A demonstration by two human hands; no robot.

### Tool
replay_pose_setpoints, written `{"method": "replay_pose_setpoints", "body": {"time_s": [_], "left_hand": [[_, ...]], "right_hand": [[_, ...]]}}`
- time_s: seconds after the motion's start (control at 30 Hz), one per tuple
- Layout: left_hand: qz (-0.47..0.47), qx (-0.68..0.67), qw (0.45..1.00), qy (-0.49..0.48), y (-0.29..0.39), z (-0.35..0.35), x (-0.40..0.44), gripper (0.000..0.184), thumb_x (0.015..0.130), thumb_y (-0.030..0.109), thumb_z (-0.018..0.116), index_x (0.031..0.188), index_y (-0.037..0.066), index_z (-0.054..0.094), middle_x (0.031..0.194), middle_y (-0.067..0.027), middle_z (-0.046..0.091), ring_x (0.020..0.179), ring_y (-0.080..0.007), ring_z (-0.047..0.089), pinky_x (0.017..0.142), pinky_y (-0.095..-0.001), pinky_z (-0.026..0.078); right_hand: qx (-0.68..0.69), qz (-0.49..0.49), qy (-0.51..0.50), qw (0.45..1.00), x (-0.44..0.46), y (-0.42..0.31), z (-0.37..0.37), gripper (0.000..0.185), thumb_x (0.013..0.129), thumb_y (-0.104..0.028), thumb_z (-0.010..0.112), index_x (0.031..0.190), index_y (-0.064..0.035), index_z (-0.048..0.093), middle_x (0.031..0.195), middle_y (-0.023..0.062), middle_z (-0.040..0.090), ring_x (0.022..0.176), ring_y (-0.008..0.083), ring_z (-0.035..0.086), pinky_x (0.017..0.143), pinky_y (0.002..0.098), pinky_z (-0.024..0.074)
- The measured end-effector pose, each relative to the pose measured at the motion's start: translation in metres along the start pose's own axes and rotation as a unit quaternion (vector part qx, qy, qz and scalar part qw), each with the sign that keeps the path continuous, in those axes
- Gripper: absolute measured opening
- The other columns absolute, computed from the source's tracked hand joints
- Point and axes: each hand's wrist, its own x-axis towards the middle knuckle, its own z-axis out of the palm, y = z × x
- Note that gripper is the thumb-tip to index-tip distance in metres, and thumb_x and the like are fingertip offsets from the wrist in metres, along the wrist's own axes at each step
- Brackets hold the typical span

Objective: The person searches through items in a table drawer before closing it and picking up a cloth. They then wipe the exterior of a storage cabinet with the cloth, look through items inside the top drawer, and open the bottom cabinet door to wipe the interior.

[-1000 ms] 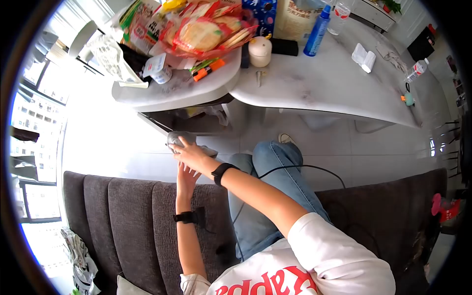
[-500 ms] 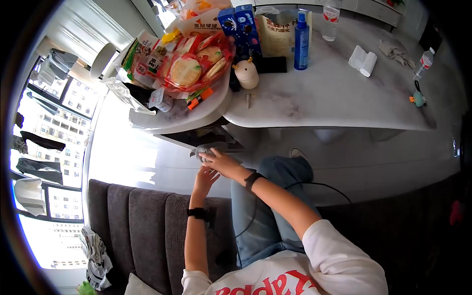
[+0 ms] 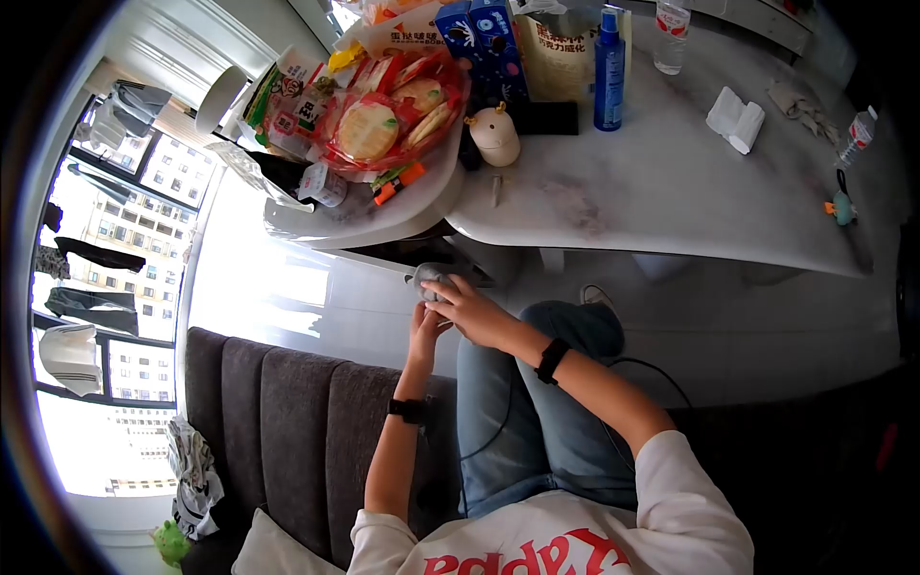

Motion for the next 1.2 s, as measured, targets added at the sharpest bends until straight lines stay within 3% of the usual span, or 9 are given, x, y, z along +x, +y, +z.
{"method": "replay_pose_setpoints", "body": {"time_s": [0.17,0.23,0.37,0.43,0.6,0.73,0.83,0.9,1.2], "left_hand": [[0.077,0.076,0.988,-0.114,0.031,0.034,-0.022,0.035,0.089,0.010,0.056,0.119,0.002,0.041,0.105,-0.0072,0.055,0.098,-0.0162,0.057,0.085,-0.0323,0.046],[0.132,0.228,0.956,-0.127,0.054,0.061,-0.020,0.045,0.086,0.006,0.058,0.125,0.001,0.038,0.121,-0.0107,0.049,0.110,-0.0210,0.051,0.092,-0.0332,0.043],[0.374,0.365,0.849,-0.080,0.102,0.150,-0.010,0.055,0.080,0.010,0.063,0.127,-0.001,0.037,0.129,-0.0182,0.040,0.119,-0.0302,0.044,0.096,-0.0366,0.039],[0.428,0.353,0.827,-0.092,0.114,0.193,-0.004,0.060,0.079,0.010,0.061,0.132,0.000,0.035,0.136,-0.0212,0.034,0.126,-0.0373,0.036,0.102,-0.0396,0.033],[0.528,0.423,0.707,-0.207,0.097,0.280,0.018,0.066,0.078,0.006,0.050,0.140,0.005,0.028,0.143,-0.0181,0.029,0.132,-0.0368,0.029,0.107,-0.0427,0.027],[0.508,0.365,0.721,-0.299,0.062,0.346,0.028,0.064,0.080,0.011,0.045,0.141,0.005,0.028,0.142,-0.0173,0.031,0.133,-0.0355,0.027,0.108,-0.0438,0.025],[0.475,0.327,0.753,-0.318,0.045,0.398,0.025,0.063,0.080,0.014,0.044,0.141,0.005,0.028,0.143,-0.0176,0.031,0.134,-0.0354,0.025,0.109,-0.0445,0.022],[0.467,0.318,0.772,-0.291,0.038,0.420,0.022,0.063,0.080,0.019,0.044,0.140,0.005,0.029,0.143,-0.0177,0.031,0.134,-0.0356,0.025,0.109,-0.0451,0.021],[0.452,0.311,0.789,-0.278,0.047,0.376,0.018,0.062,0.081,0.010,0.056,0.139,0.005,0.033,0.140,-0.0177,0.036,0.132,-0.0351,0.031,0.107,-0.0416,0.027]], "right_hand": [[-0.017,-0.013,0.047,0.999,-0.033,-0.018,-0.056,0.048,0.069,0.009,0.060,0.114,-0.0046,0.057,0.141,0.0054,0.035,0.121,0.0357,0.038,0.095,0.0421,0.0453],[-0.055,0.000,0.060,0.997,-0.047,-0.020,-0.086,0.051,0.068,0.009,0.060,0.118,-0.0049,0.055,0.140,0.0068,0.035,0.121,0.0361,0.039,0.095,0.0434,0.0445],[-0.103,0.015,0.198,0.975,-0.063,-0.013,-0.146,0.068,0.069,0.006,0.063,0.133,-0.0033,0.040,0.142,0.0136,0.032,0.124,0.0381,0.037,0.097,0.0449,0.0404],[-0.088,0.033,0.303,0.948,-0.073,-0.008,-0.174,0.076,0.070,0.005,0.064,0.138,-0.0014,0.031,0.143,0.0174,0.030,0.127,0.0388,0.035,0.099,0.0454,0.0381],[-0.156,0.139,0.303,0.930,-0.131,0.020,-0.219,0.076,0.073,0.002,0.064,0.140,-0.0007,0.027,0.146,0.0175,0.025,0.132,0.0367,0.030,0.104,0.0423,0.0350],[-0.198,0.184,0.312,0.911,-0.194,0.044,-0.249,0.076,0.075,-0.001,0.066,0.141,-0.0031,0.027,0.148,0.0133,0.022,0.133,0.0345,0.029,0.104,0.0402,0.0356],[-0.194,0.266,0.301,0.895,-0.225,0.049,-0.279,0.077,0.075,-0.004,0.066,0.141,-0.0040,0.026,0.148,0.0133,0.022,0.134,0.0332,0.027,0.107,0.0453,0.0290],[-0.284,0.312,0.215,0.881,-0.239,0.055,-0.296,0.082,0.075,-0.008,0.067,0.143,-0.0044,0.021,0.148,0.0141,0.021,0.136,0.0310,0.023,0.110,0.0521,0.0166],[-0.359,0.361,0.099,0.855,-0.202,0.044,-0.295,0.089,0.069,-0.013,0.074,0.141,-0.0038,0.023,0.147,0.0165,0.024,0.136,0.0339,0.022,0.111,0.0492,0.0167]]}}
